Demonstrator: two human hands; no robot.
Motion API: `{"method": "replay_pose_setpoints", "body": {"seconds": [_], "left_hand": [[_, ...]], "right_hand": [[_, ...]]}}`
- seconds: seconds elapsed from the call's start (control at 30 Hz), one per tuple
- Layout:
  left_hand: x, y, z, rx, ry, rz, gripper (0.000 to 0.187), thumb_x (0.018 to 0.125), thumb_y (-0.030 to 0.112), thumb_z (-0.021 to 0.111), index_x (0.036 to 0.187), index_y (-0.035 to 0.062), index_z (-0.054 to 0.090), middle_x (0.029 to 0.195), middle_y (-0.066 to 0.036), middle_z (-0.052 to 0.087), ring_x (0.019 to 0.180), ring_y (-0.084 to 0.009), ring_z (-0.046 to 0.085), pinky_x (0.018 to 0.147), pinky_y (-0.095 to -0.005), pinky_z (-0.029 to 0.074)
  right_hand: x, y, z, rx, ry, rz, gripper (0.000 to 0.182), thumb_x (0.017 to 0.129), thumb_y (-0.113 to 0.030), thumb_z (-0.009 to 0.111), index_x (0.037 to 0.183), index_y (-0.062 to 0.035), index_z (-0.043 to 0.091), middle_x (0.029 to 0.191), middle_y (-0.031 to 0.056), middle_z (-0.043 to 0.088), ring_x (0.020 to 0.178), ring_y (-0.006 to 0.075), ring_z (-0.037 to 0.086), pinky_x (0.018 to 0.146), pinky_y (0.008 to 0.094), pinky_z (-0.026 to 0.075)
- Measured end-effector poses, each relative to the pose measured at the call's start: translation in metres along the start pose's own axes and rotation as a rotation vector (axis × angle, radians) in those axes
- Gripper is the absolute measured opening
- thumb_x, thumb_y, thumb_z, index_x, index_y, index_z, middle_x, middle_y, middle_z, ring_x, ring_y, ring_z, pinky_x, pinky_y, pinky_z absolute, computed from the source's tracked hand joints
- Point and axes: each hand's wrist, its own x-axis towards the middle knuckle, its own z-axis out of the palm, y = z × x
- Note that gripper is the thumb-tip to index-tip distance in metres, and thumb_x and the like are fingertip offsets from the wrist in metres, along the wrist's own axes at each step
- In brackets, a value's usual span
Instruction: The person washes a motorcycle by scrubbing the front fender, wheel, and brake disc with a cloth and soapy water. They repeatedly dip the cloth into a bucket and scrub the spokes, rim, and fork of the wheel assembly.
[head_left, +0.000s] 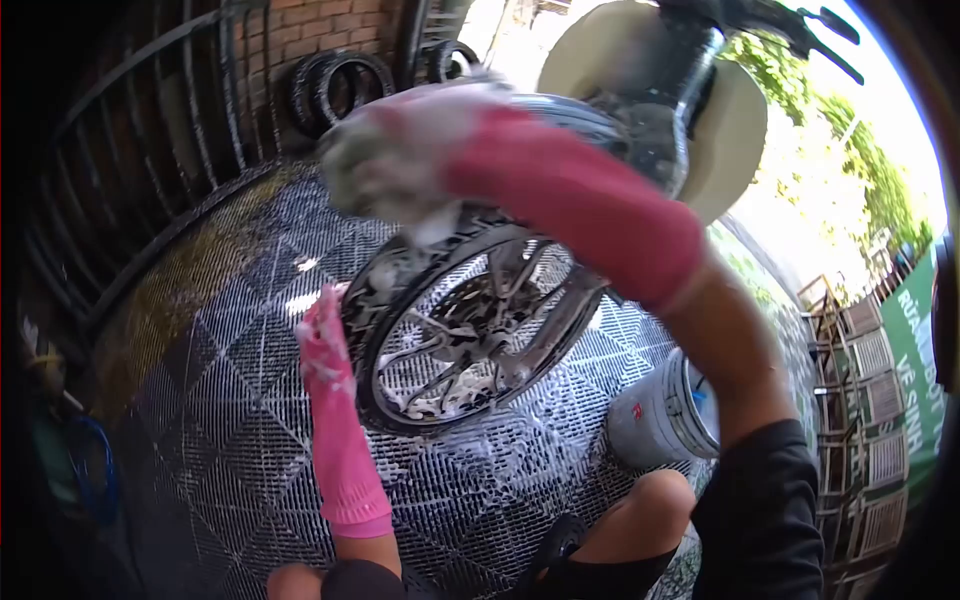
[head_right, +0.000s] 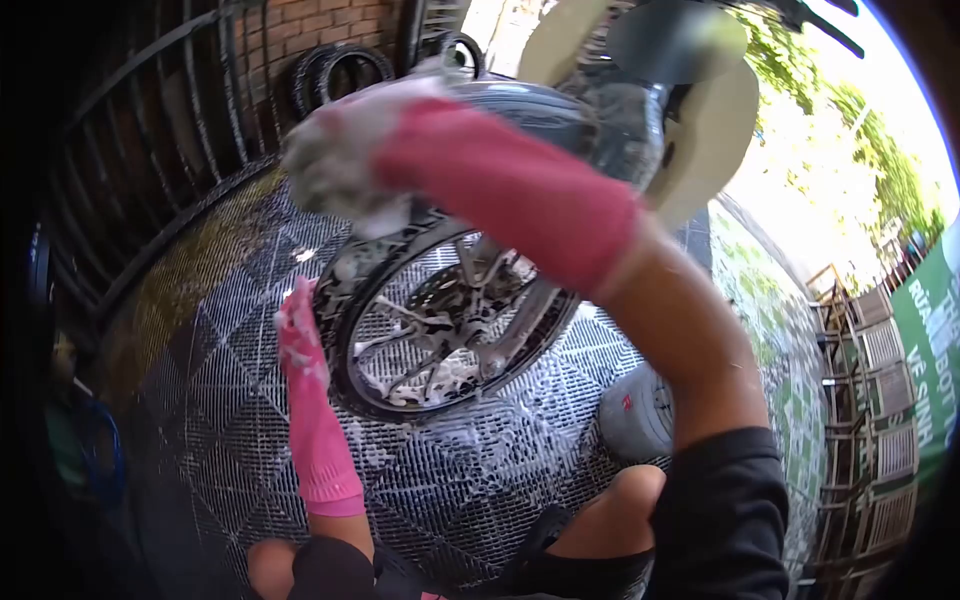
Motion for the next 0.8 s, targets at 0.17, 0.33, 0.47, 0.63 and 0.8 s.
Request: {"method": "replay_pose_setpoints", "body": {"seconds": [0.17,0.33,0.47,0.63,0.8], "left_hand": [[0.030,-0.046,-0.004,-0.023,-0.112,0.157,0.032,0.108,0.025,0.046,0.135,0.0153,0.061,0.114,-0.012,0.069,0.091,-0.0210,0.072,0.084,-0.0278,0.061],[0.034,-0.057,-0.007,0.142,0.003,0.279,0.038,0.106,0.036,0.049,0.129,0.0096,0.064,0.112,-0.010,0.070,0.096,-0.0203,0.071,0.085,-0.0263,0.059],[0.015,-0.003,-0.011,-0.135,-0.207,0.050,0.052,0.102,0.046,0.054,0.126,0.0003,0.063,0.110,-0.011,0.071,0.095,-0.0200,0.071,0.079,-0.0276,0.060],[0.021,-0.011,-0.002,-0.100,-0.232,0.109,0.064,0.104,0.046,0.048,0.146,-0.0012,0.038,0.140,-0.017,0.048,0.120,-0.0279,0.055,0.099,-0.0400,0.052],[-0.010,0.082,0.016,0.234,-0.296,-0.030,0.069,0.106,0.050,0.034,0.159,0.0082,0.017,0.163,-0.012,0.027,0.145,-0.0331,0.035,0.111,-0.0464,0.045]], "right_hand": [[0.014,0.008,-0.031,-0.147,0.060,-0.044,0.049,0.090,-0.037,0.066,0.138,-0.0257,0.057,0.129,0.0039,0.065,0.115,0.0267,0.065,0.097,0.0425,0.056],[-0.026,0.181,-0.031,-0.250,0.441,0.058,0.048,0.096,-0.029,0.061,0.139,-0.0134,0.051,0.131,0.0148,0.061,0.119,0.0307,0.062,0.097,0.0406,0.054],[-0.110,0.201,0.031,-0.545,0.807,-0.002,0.043,0.097,-0.032,0.058,0.138,-0.0216,0.055,0.139,0.0130,0.056,0.132,0.0424,0.048,0.105,0.0521,0.048],[-0.176,0.174,0.098,-0.584,0.633,-0.098,0.046,0.089,-0.031,0.070,0.133,-0.0230,0.059,0.146,0.0104,0.052,0.141,0.0428,0.039,0.111,0.0648,0.036],[-0.178,0.281,0.100,0.091,1.060,0.076,0.046,0.085,-0.007,0.067,0.130,-0.0073,0.055,0.132,0.0158,0.059,0.120,0.0327,0.059,0.105,0.0435,0.047]]}}
